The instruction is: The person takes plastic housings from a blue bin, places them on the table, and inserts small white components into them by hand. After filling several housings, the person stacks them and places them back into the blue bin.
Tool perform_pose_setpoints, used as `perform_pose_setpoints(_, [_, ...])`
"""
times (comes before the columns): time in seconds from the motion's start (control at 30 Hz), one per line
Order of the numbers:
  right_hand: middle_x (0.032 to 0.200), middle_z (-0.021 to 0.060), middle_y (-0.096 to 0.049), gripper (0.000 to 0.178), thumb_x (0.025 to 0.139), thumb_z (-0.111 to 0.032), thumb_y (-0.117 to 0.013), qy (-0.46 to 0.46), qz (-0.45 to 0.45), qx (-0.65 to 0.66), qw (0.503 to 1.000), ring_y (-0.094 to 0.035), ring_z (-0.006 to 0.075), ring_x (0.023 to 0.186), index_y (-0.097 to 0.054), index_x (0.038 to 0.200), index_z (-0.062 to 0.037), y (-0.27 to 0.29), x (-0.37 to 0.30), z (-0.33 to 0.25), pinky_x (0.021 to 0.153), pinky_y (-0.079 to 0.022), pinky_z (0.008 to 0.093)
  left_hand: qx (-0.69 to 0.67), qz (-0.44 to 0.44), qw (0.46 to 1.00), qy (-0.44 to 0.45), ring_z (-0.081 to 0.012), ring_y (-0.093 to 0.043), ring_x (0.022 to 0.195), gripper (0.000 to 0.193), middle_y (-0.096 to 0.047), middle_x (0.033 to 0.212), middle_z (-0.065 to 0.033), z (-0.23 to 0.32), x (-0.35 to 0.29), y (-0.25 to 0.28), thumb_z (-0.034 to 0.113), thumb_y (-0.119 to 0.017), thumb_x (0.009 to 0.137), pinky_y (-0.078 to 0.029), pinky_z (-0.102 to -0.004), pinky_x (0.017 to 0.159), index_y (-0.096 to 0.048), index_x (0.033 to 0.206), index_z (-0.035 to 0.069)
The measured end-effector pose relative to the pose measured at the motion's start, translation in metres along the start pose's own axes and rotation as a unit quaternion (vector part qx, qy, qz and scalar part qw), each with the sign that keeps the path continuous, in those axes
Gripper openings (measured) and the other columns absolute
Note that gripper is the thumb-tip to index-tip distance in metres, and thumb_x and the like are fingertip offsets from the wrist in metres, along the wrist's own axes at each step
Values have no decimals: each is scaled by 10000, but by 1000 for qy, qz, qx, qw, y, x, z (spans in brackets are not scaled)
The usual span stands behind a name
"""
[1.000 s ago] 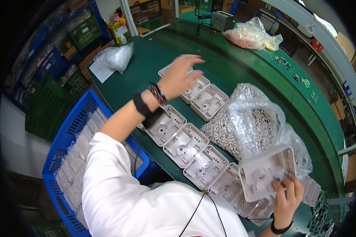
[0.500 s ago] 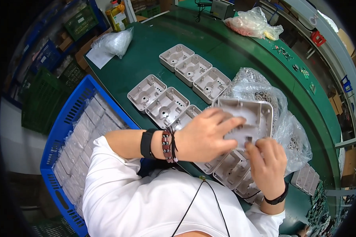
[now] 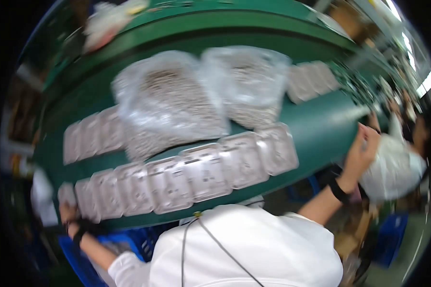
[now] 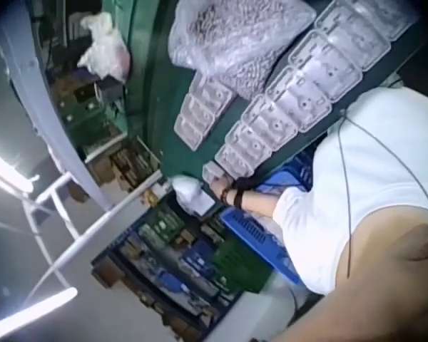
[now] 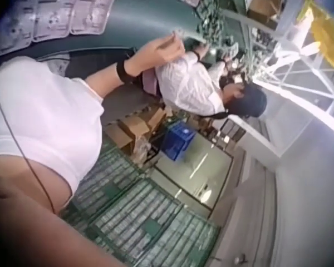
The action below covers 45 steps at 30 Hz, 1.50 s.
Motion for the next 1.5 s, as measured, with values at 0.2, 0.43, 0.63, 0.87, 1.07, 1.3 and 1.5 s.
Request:
perform_pose_setpoints(0.2, [810,89,-586,157,895,-146,-517,-163,-66,-14,984,-552,197,731,-593,933,-14,-24,-73,54,666,-434,279,92,8,994,-49,-415,-571,871,326,-611,888,-256,103,1,36,296,-636,718,-452,-471,776,-633,929,48])
perform_pose_setpoints(0.43, [847,80,-578,212,894,-145,-510,-380,-331,307,807,-541,203,763,-563,1044,-5,-109,-129,46,710,-433,285,-123,64,988,-70,-328,-594,855,239,-620,911,-186,101,2,29,204,-559,843,-462,-376,746,-563,974,4])
perform_pose_setpoints(0.63, [1041,76,-551,330,896,-154,-511,-187,-463,178,848,-517,201,926,-493,1192,-7,-105,-129,0,826,-413,312,-88,9,995,-48,-356,-587,903,281,-615,950,-208,53,22,4,256,-500,877,-457,-387,763,-569,1023,26])
perform_pose_setpoints(0.87, [1075,159,-490,460,851,-140,-548,-219,-395,283,846,-495,285,991,-411,1262,14,-89,-144,1,873,-392,338,26,-86,996,15,-401,-540,985,481,-588,1046,-228,110,-6,38,441,-352,913,-438,-431,798,-578,1094,57])
perform_pose_setpoints(1.07, [1147,195,-461,499,808,-106,-585,4,-435,130,891,-454,348,1071,-420,1267,-3,-70,-76,-24,937,-350,367,-48,-48,997,32,-424,-513,1014,561,-574,1053,-246,130,-17,44,513,-319,902,-428,-433,831,-572,1119,61])
perform_pose_setpoints(1.3, [957,187,-561,311,811,-117,-564,377,-383,332,776,-562,358,848,-545,1105,-17,-89,35,-221,754,-449,370,-40,-69,994,77,-415,-512,1009,520,-573,1059,-226,135,-40,54,482,-297,914,-419,-464,838,-580,1079,79])
perform_pose_setpoints(1.5, [1098,205,-465,444,817,-229,-585,438,-525,217,696,-470,365,1029,-464,1202,-44,-252,-25,-266,864,-401,411,33,-68,997,25,-371,-581,936,298,-615,986,-202,198,-59,81,259,-417,868,-468,-468,787,-611,958,51])
Point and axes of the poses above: each hand's wrist, its own x-axis towards the middle knuckle, its own y-axis out of the back of the hand, z = x × y, the point moved 4 cm from there along x, towards the middle knuckle
